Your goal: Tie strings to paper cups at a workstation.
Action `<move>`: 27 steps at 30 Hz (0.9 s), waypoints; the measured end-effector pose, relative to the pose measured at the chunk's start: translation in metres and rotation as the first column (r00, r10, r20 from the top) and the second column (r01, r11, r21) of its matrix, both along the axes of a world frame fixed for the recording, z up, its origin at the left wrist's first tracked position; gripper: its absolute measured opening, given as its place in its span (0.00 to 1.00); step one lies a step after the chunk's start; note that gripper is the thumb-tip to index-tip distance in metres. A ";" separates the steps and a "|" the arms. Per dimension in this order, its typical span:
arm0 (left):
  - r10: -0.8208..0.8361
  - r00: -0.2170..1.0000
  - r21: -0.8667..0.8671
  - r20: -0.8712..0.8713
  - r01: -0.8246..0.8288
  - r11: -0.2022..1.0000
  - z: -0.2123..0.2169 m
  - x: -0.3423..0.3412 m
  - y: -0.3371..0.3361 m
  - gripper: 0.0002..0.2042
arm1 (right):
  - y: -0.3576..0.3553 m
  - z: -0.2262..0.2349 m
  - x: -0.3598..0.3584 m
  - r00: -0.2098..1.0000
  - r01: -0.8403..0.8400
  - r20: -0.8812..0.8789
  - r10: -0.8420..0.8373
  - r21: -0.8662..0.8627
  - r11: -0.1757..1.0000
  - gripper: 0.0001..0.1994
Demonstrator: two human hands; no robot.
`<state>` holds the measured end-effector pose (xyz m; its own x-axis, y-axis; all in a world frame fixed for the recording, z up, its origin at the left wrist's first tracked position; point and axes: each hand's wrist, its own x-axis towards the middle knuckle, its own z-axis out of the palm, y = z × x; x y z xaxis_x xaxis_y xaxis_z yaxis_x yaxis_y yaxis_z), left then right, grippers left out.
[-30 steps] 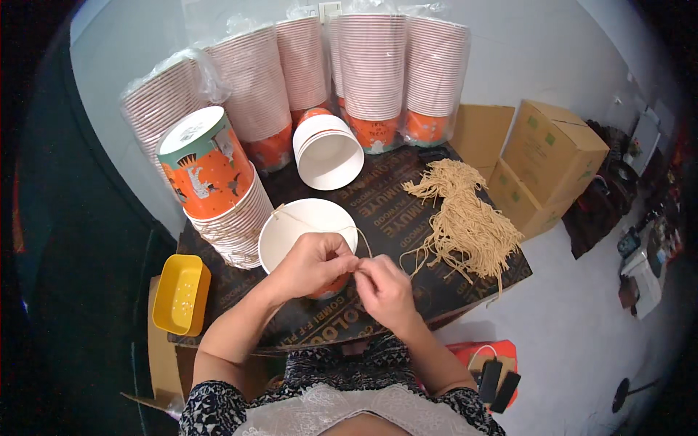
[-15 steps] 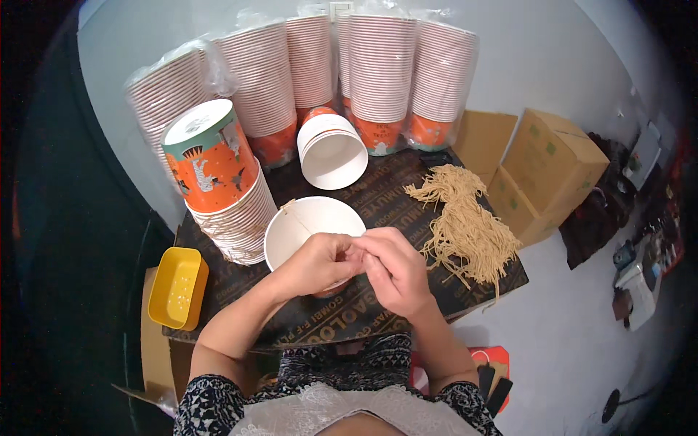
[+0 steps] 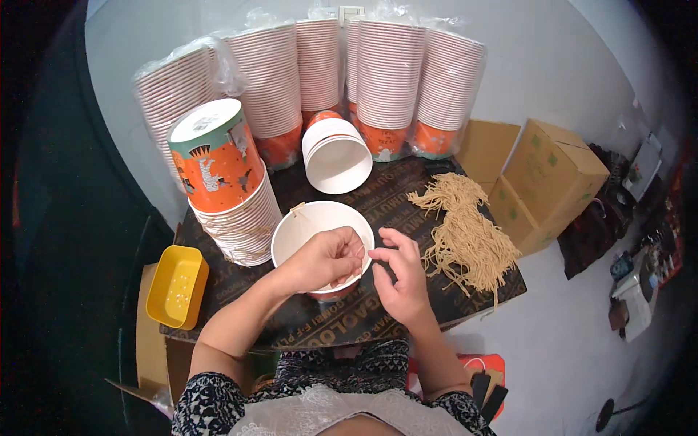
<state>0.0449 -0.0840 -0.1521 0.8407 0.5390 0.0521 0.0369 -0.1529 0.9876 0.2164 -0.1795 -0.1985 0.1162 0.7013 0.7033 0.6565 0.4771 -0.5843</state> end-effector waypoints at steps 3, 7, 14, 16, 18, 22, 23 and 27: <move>0.041 0.998 0.043 -0.044 -0.039 0.998 0.004 0.001 -0.003 0.03 | 0.000 -0.002 -0.003 0.999 -0.029 -0.016 0.029 -0.005 1.000 0.12; 0.021 0.999 0.042 -0.040 -0.019 0.999 0.002 0.001 -0.002 0.04 | 0.001 0.002 -0.009 0.998 -0.046 -0.049 0.048 0.023 0.999 0.11; 0.017 0.997 0.062 -0.081 -0.012 0.998 0.004 0.003 -0.002 0.03 | 0.008 0.001 -0.012 1.000 -0.006 0.013 0.004 0.131 0.991 0.07; 0.045 0.994 0.063 -0.095 -0.039 0.997 0.000 0.004 0.001 0.03 | 0.006 0.000 -0.014 0.999 0.029 0.028 -0.033 0.134 0.991 0.07; 0.071 0.992 0.065 -0.107 -0.064 0.996 -0.002 0.005 0.003 0.04 | 0.003 0.001 -0.017 0.996 0.066 0.045 -0.073 0.139 0.988 0.08; 0.052 0.996 -0.105 -0.069 -0.059 0.993 -0.002 0.009 0.005 0.04 | -0.003 -0.003 -0.024 0.993 0.091 0.058 -0.105 0.207 0.974 0.09; 0.046 0.998 -0.173 -0.040 -0.052 0.984 -0.003 0.009 0.006 0.04 | -0.003 -0.005 -0.025 0.993 0.082 0.061 -0.099 0.236 0.968 0.10; 0.034 0.998 -0.140 -0.058 -0.042 0.989 0.000 0.005 0.006 0.04 | -0.004 -0.007 -0.021 1.000 0.004 0.000 -0.004 0.220 0.975 0.08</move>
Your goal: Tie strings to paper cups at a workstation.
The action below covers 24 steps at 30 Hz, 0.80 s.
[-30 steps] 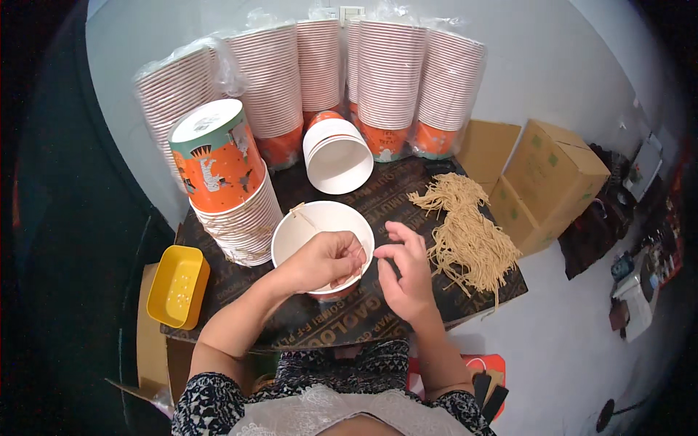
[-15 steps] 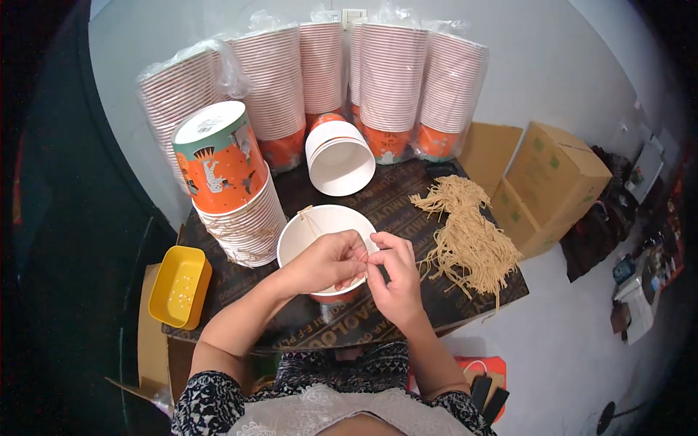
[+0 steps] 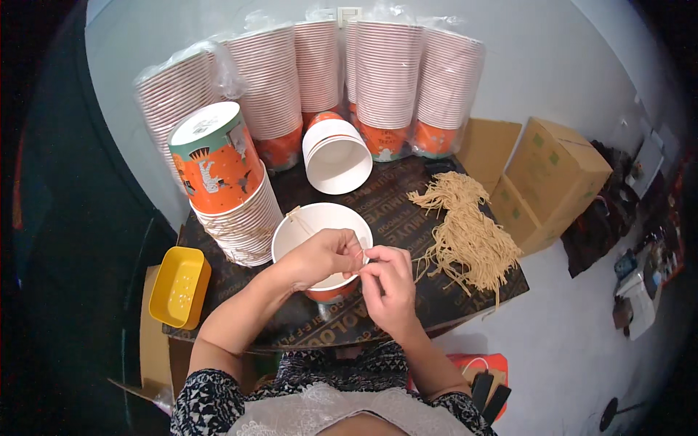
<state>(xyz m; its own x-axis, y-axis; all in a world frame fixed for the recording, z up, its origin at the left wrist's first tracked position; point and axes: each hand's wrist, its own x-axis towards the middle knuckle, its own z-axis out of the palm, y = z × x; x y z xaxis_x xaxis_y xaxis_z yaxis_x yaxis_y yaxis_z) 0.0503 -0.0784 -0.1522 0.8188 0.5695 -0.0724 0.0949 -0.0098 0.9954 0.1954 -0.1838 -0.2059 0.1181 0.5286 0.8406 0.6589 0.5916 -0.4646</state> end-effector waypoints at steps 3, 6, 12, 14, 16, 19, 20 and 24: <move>-0.053 0.997 0.086 -0.050 0.058 0.995 0.001 -0.002 -0.001 0.06 | 0.007 -0.001 0.012 0.999 0.035 0.022 -0.035 -0.012 0.999 0.07; -0.015 0.998 0.228 -0.065 0.030 0.973 0.001 -0.003 -0.006 0.06 | 0.012 -0.003 0.017 0.997 0.019 0.069 -0.019 -0.011 1.000 0.07; 0.096 0.995 0.604 -0.017 -0.066 0.794 0.000 -0.003 -0.021 0.06 | 0.013 0.005 0.018 0.993 -0.004 0.114 0.018 -0.119 0.993 0.05; 0.204 0.979 0.835 -0.007 -0.107 0.539 0.001 -0.002 -0.027 0.08 | 0.013 0.006 0.017 0.994 -0.020 0.106 0.035 -0.141 0.990 0.05; 0.207 0.977 0.884 0.057 -0.146 0.445 -0.003 0.001 -0.029 0.08 | 0.013 0.006 0.016 0.994 -0.037 0.098 0.053 -0.163 0.986 0.05; 0.226 0.968 0.931 0.109 -0.179 0.319 -0.005 -0.001 -0.031 0.08 | 0.013 0.006 0.016 0.994 -0.048 0.088 0.063 -0.171 0.984 0.05; 0.248 0.964 0.941 0.098 -0.171 0.293 -0.006 -0.001 -0.031 0.08 | 0.013 0.005 0.016 0.995 -0.064 0.068 0.078 -0.181 0.981 0.05; 0.259 0.959 0.923 0.115 -0.199 0.328 -0.005 -0.002 -0.032 0.08 | 0.012 0.004 0.019 0.991 -0.132 -0.023 0.130 -0.228 0.965 0.05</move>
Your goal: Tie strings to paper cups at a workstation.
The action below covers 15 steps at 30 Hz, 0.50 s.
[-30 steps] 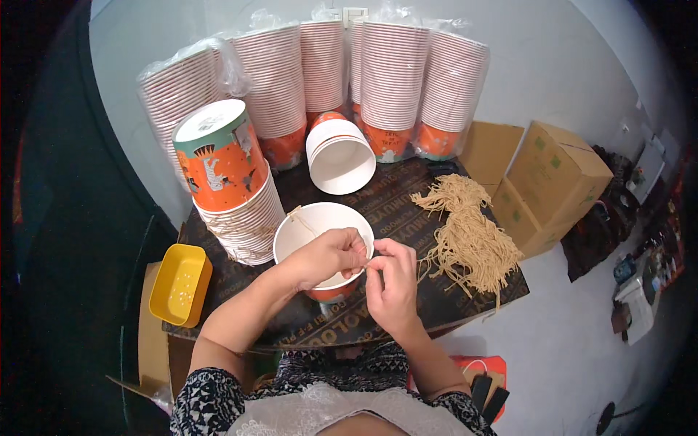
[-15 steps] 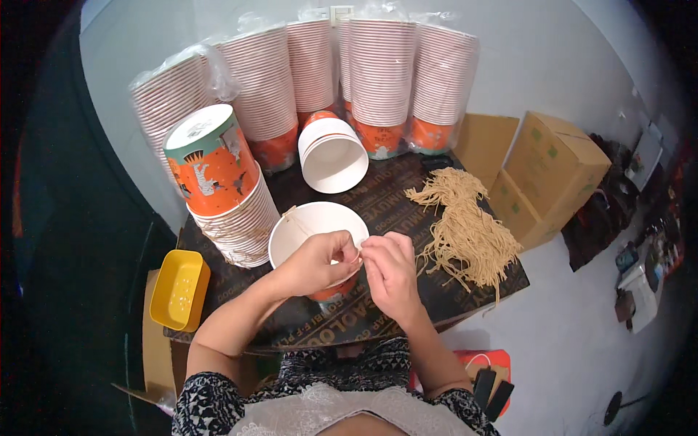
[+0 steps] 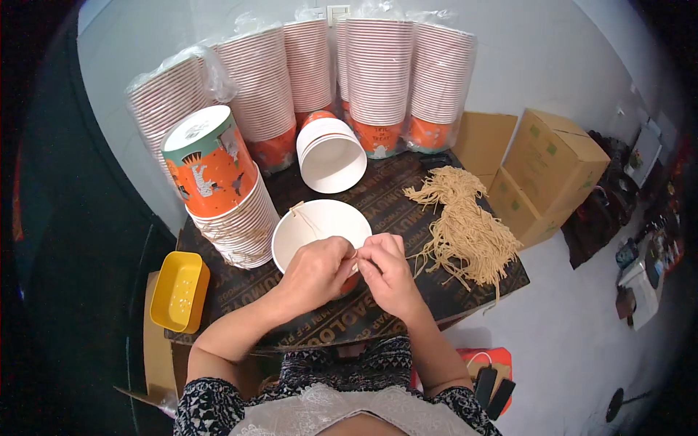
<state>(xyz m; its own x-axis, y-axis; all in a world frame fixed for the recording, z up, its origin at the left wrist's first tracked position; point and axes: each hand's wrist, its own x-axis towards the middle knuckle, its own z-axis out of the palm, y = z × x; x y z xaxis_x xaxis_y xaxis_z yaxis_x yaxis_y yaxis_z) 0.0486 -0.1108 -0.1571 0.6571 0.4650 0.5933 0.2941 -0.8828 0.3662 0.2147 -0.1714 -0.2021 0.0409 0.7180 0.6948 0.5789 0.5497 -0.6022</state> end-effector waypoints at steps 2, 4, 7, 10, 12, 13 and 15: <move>0.007 1.000 -0.167 -0.013 -0.009 0.986 0.001 -0.001 0.000 0.08 | 0.001 -0.005 0.000 0.999 -0.001 -0.051 0.003 0.025 1.000 0.05; -0.010 1.000 -0.249 -0.010 0.007 0.968 0.004 -0.002 0.000 0.08 | 0.000 -0.008 -0.004 0.995 -0.004 -0.103 0.009 0.049 0.999 0.05; -0.034 0.999 -0.393 -0.003 0.030 0.919 0.007 -0.004 0.004 0.07 | -0.006 -0.010 -0.015 0.989 0.130 -0.099 -0.113 0.176 0.976 0.06; -0.043 0.999 -0.476 0.020 0.047 0.878 0.007 -0.002 0.009 0.06 | -0.012 -0.014 -0.016 0.978 0.181 0.044 -0.202 0.290 0.940 0.07; -0.027 0.999 -0.499 0.031 0.039 0.866 0.005 -0.005 0.014 0.06 | -0.014 -0.019 -0.015 0.976 0.178 0.068 -0.205 0.287 0.941 0.08; 0.010 1.000 -0.543 0.020 0.003 0.840 0.004 -0.007 0.017 0.06 | -0.016 -0.021 -0.015 0.973 0.177 0.093 -0.211 0.286 0.942 0.08; 0.029 0.999 -0.669 -0.014 -0.031 0.743 0.008 -0.007 0.019 0.06 | -0.019 -0.029 -0.014 0.977 0.157 0.096 -0.188 0.267 0.951 0.09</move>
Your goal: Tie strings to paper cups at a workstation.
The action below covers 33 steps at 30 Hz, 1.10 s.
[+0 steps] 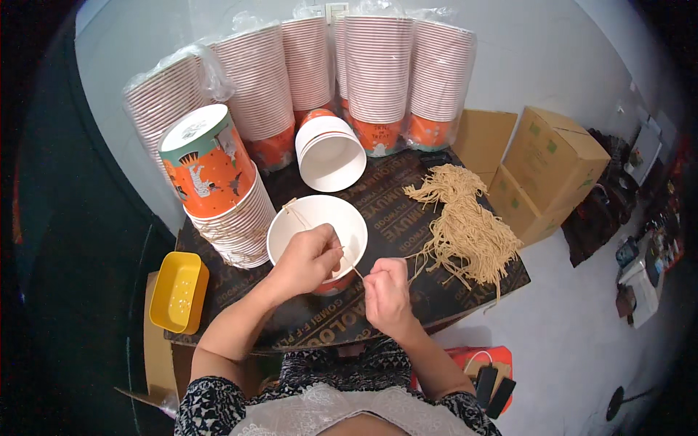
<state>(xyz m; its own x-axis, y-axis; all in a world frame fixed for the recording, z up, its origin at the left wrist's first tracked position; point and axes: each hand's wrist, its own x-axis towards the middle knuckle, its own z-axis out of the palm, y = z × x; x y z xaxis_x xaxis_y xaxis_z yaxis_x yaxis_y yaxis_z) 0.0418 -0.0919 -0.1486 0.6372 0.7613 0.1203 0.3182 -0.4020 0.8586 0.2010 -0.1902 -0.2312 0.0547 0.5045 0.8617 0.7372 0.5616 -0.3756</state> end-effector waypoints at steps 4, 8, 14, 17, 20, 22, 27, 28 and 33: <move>0.019 1.000 0.078 0.013 -0.020 0.997 -0.002 0.000 -0.001 0.05 | 0.003 -0.002 0.003 0.999 -0.040 -0.026 0.039 -0.044 0.998 0.08; -0.011 1.000 0.306 0.026 0.003 0.952 0.004 -0.002 -0.006 0.04 | 0.005 0.008 0.000 0.962 -0.145 -0.248 0.117 -0.099 0.984 0.07; -0.091 0.990 0.411 0.103 0.041 0.911 0.002 -0.003 -0.020 0.03 | 0.011 0.007 -0.007 0.828 -0.415 -0.453 0.330 -0.099 0.905 0.06; -0.092 0.987 0.440 0.130 0.026 0.898 0.000 -0.004 -0.021 0.03 | 0.012 0.004 -0.011 0.829 -0.402 -0.450 0.333 -0.066 0.913 0.06; -0.084 0.993 0.434 0.082 0.040 0.900 0.000 -0.007 -0.020 0.03 | 0.013 0.006 -0.011 0.884 -0.320 -0.361 0.297 -0.006 0.947 0.06; -0.080 0.996 0.545 0.044 0.043 0.838 0.000 -0.010 -0.020 0.05 | 0.012 0.005 -0.013 0.902 -0.275 -0.343 0.261 0.009 0.961 0.06; -0.131 0.991 0.637 -0.006 0.104 0.764 -0.003 -0.012 -0.026 0.07 | 0.006 -0.004 -0.022 0.873 -0.199 -0.445 0.200 0.050 0.979 0.04; -0.162 0.986 0.698 -0.042 0.145 0.701 -0.004 -0.013 -0.027 0.08 | 0.005 -0.006 -0.022 0.852 -0.176 -0.494 0.172 0.039 0.984 0.05; -0.207 0.973 0.703 -0.098 0.215 0.677 -0.004 -0.018 -0.038 0.08 | 0.004 -0.008 -0.029 0.818 -0.137 -0.564 0.110 -0.006 0.990 0.05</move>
